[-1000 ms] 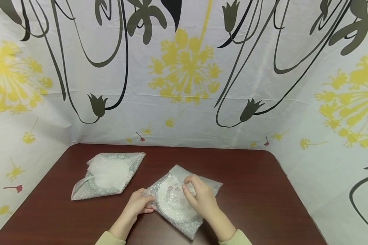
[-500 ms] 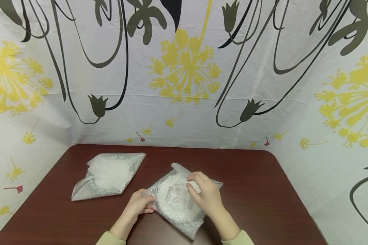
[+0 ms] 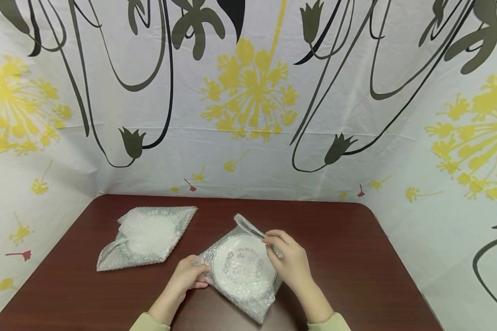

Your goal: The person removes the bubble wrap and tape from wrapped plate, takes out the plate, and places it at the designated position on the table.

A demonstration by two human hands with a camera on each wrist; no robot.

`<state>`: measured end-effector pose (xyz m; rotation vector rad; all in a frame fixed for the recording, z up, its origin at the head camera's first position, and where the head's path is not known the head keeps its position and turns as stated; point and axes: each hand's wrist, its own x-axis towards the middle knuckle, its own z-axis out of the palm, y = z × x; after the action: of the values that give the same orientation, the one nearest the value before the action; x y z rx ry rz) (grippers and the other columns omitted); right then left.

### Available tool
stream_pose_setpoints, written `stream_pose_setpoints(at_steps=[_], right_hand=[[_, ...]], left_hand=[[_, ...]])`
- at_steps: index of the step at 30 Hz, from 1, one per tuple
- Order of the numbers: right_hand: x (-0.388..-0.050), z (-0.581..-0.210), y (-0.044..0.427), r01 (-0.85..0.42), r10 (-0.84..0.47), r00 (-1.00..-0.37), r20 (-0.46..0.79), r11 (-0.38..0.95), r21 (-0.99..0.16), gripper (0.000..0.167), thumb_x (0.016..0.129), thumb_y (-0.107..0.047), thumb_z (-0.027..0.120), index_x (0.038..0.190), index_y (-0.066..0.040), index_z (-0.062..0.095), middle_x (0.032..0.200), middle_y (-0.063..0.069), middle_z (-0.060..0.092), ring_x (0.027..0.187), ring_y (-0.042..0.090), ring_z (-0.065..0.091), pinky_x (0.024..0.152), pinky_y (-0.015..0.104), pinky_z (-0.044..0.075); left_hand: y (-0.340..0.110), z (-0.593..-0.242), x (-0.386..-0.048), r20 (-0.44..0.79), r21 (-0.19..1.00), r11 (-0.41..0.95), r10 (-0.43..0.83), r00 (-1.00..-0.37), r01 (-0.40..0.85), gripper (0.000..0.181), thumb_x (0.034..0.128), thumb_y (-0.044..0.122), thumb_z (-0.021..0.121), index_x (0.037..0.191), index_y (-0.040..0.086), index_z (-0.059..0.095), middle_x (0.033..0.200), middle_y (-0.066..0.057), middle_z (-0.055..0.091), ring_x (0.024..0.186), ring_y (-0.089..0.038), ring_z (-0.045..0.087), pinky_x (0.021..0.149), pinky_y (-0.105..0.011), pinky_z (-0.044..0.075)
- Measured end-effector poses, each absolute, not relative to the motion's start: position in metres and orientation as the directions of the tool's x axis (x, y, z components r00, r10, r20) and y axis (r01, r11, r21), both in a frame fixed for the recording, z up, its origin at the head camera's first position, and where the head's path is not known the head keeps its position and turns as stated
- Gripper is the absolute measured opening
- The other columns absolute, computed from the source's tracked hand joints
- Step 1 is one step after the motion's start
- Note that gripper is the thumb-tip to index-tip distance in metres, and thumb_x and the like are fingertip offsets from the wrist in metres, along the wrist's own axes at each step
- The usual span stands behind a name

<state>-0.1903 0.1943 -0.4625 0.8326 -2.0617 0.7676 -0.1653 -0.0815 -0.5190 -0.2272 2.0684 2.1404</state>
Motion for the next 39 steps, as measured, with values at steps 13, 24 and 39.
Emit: stream_pose_setpoints(at_steps=[13, 24, 39], right_hand=[[-0.192, -0.473, 0.213, -0.676, -0.291, -0.609, 0.738, 0.677, -0.291, 0.028, 0.075, -0.001, 0.074, 0.1, -0.013, 0.073, 0.106, -0.005, 0.066, 0.094, 0.014, 0.064, 0.073, 0.024, 0.049], [-0.196, -0.481, 0.224, -0.617, -0.268, -0.675, 0.688, 0.716, -0.327, 0.031, 0.077, -0.001, 0.073, 0.104, -0.015, 0.073, 0.108, -0.006, 0.065, 0.096, 0.013, 0.062, 0.072, 0.024, 0.048], [-0.203, -0.496, 0.239, -0.516, -0.182, -0.752, 0.634, 0.761, -0.394, 0.035, 0.078, 0.0, 0.076, 0.109, -0.013, 0.07, 0.109, -0.001, 0.065, 0.069, 0.003, 0.057, 0.055, 0.029, 0.05]], left_hand=[[-0.081, -0.519, -0.164, -0.219, 0.975, -0.027, -0.003, -0.976, -0.219, 0.039, 0.0772, -0.003, 0.062, 0.111, -0.016, 0.048, 0.086, -0.016, 0.056, 0.05, -0.016, 0.058, 0.05, -0.034, 0.055], [-0.082, -0.519, -0.164, -0.216, 0.976, -0.019, -0.001, -0.976, -0.216, 0.029, 0.0758, -0.003, 0.062, 0.101, -0.011, 0.052, 0.08, -0.013, 0.057, 0.051, -0.015, 0.058, 0.051, -0.033, 0.055], [-0.082, -0.518, -0.164, -0.22, 0.975, -0.019, -0.001, -0.976, -0.22, 0.029, 0.0756, -0.003, 0.062, 0.101, -0.012, 0.051, 0.081, -0.014, 0.057, 0.05, -0.014, 0.058, 0.051, -0.033, 0.055]])
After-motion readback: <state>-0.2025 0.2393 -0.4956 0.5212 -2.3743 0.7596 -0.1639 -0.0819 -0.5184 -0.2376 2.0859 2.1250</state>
